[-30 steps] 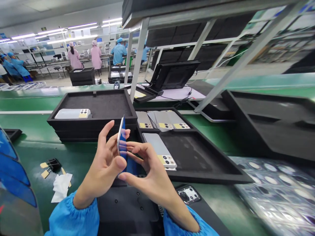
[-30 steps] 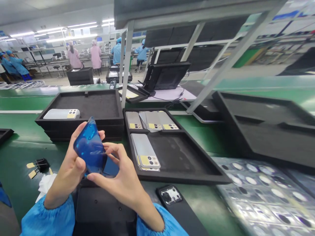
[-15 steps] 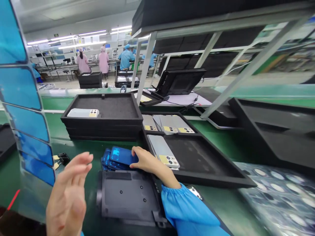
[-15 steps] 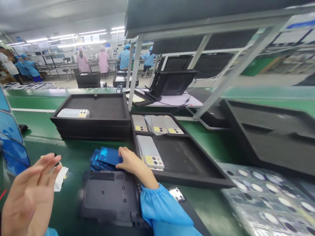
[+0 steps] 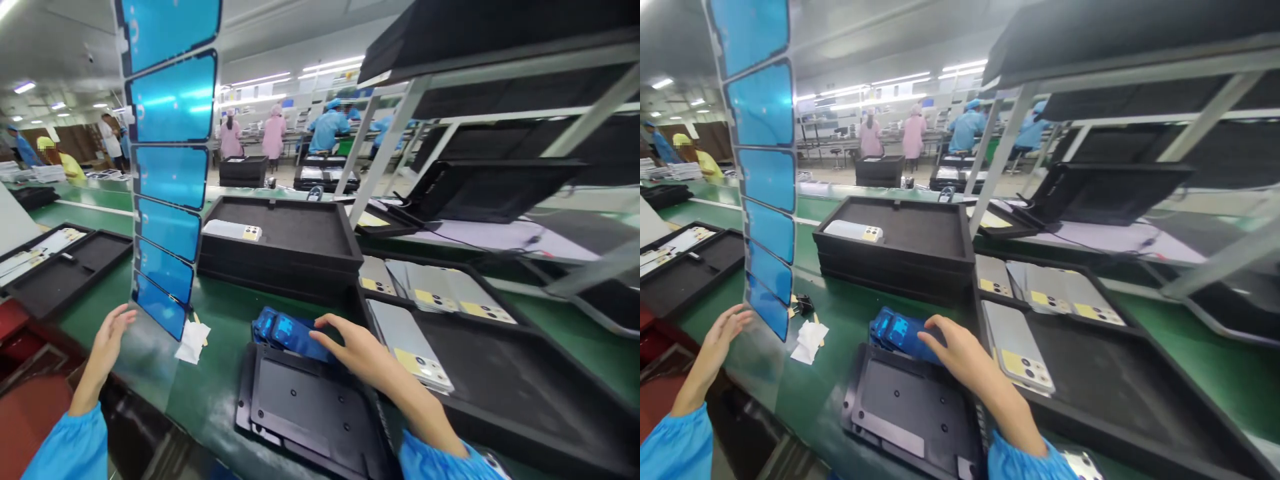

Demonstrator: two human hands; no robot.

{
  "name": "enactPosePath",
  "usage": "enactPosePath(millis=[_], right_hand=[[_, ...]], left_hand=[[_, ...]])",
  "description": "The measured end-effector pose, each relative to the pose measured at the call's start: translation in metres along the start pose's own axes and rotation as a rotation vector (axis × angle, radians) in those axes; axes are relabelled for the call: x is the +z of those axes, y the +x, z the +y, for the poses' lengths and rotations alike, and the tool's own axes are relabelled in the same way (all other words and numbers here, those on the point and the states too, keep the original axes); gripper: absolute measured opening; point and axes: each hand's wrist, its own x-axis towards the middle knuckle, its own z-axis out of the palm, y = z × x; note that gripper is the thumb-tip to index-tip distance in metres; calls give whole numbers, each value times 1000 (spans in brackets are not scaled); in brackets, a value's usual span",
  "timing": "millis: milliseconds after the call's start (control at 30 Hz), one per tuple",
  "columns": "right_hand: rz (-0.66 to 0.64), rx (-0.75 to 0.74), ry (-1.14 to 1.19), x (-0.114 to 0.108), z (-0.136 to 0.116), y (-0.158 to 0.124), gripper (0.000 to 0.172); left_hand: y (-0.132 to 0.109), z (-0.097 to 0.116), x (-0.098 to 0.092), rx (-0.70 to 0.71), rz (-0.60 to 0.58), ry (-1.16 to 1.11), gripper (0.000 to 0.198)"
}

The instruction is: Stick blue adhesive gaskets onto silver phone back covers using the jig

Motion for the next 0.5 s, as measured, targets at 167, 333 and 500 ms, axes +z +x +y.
enactPosePath(millis=[167, 333, 500], right_hand=[[-34, -201, 93, 12, -59, -27, 24], [102, -621, 101, 23, -116, -60, 10], [344, -864, -19, 36, -152, -71, 26]], left_hand=[[0, 7, -2, 33, -126, 9, 73], [-30, 33, -4, 119, -205, 68, 47], [-86, 70, 5, 423, -193, 225, 30]])
